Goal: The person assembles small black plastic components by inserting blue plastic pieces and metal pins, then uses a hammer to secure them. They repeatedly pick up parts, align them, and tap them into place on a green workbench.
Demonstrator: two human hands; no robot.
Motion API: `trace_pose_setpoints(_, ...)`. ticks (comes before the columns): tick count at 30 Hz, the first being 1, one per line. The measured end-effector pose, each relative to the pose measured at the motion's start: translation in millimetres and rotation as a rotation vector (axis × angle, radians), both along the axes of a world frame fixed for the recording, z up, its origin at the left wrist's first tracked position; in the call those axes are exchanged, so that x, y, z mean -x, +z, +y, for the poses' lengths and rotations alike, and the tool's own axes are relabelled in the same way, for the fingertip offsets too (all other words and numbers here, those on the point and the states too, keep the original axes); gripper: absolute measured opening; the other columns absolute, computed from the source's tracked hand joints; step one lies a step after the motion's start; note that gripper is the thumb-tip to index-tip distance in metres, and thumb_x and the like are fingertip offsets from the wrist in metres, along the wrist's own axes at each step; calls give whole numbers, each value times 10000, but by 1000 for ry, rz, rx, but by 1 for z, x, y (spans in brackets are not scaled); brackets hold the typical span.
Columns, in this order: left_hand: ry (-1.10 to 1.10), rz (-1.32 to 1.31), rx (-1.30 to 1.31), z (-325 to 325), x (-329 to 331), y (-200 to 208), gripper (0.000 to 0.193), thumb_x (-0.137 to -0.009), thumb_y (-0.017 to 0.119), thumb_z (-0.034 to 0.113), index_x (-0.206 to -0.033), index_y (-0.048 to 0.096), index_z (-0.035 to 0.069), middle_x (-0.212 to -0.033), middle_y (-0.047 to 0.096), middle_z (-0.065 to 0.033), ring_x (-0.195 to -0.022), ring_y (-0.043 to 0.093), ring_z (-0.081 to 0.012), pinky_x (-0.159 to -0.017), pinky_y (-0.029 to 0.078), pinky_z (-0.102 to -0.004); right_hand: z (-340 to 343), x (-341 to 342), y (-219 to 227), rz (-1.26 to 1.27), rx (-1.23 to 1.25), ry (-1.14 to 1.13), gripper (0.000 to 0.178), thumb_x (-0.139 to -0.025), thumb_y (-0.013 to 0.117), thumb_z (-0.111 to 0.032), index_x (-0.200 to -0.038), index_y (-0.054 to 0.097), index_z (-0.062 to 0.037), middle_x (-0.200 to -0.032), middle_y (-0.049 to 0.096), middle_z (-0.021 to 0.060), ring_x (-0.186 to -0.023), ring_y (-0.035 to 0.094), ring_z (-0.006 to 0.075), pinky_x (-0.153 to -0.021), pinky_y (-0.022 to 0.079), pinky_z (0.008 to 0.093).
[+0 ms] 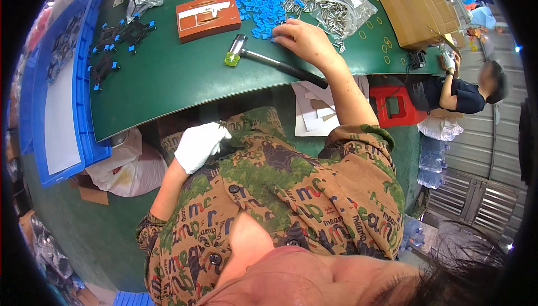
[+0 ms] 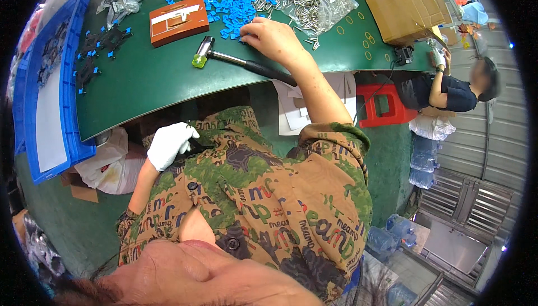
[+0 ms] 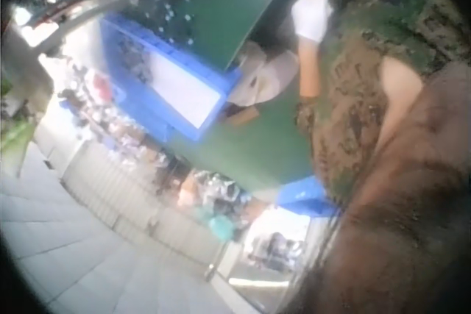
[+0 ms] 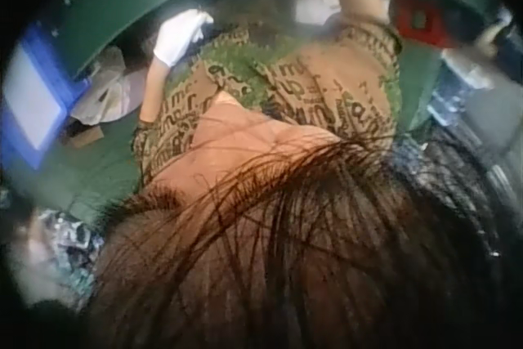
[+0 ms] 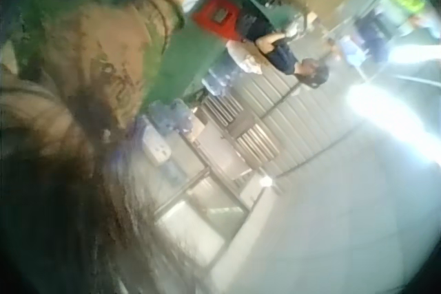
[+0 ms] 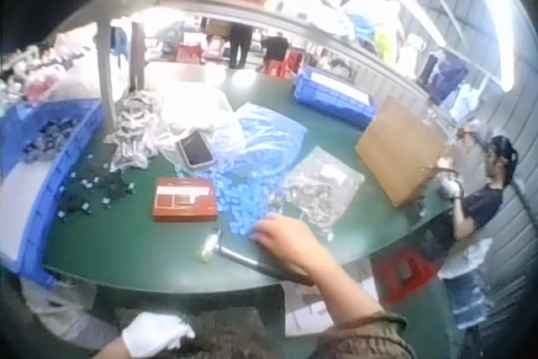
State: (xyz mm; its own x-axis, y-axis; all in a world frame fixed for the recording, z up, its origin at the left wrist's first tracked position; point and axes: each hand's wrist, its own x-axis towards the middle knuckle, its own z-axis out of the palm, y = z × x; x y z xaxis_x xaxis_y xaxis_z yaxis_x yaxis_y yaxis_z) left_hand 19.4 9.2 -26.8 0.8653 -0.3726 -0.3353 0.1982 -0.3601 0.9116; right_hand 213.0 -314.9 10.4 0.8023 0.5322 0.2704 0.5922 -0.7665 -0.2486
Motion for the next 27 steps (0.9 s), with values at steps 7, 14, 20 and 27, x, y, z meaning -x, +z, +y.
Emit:
trace_pose_setpoints(7, -21, -12, -9, -2, -2, 2, 292, -1031, 598, 254, -938, 748, 21, -605, 564, -20, -568, 557, -93, -588, 461, -269, 8, 4, 2, 56, 105, -79, 254, -982, 643, -355, -1065, 755, -143, -1051, 709, 77, -982, 705, 306, -842, 566, 435)
trace_pose_setpoints(14, -57, -119, -14, 3, 1, -2, 294, -1035, 599, 256, -944, 750, 21, -618, 565, -13, -573, 536, -87, -592, 457, -271, 16, 0, 7, 187, 181, -22, 296, -968, 649, -398, -982, 743, -118, -997, 735, 105, -972, 706, 329, -826, 563, 466)
trace_pose_setpoints(20, -146, -174, -67, 5, -1, -5, 336, -1064, 503, 295, -974, 725, 60, -771, 602, -82, -598, 573, -190, -618, 488, -339, 12, 7, -4, 95, 171, -2, 278, -988, 642, -363, -1029, 706, -95, -998, 715, 107, -950, 694, 336, -824, 551, 450)
trace_pose_setpoints(27, -124, -226, -37, 4, -1, -4, 284, -1043, 580, 258, -963, 746, 41, -729, 609, -39, -588, 540, -119, -601, 464, -289, 16, 1, 6, 260, 217, -63, 328, -970, 656, -382, -908, 715, -66, -845, 705, 133, -835, 689, 348, -744, 537, 449)
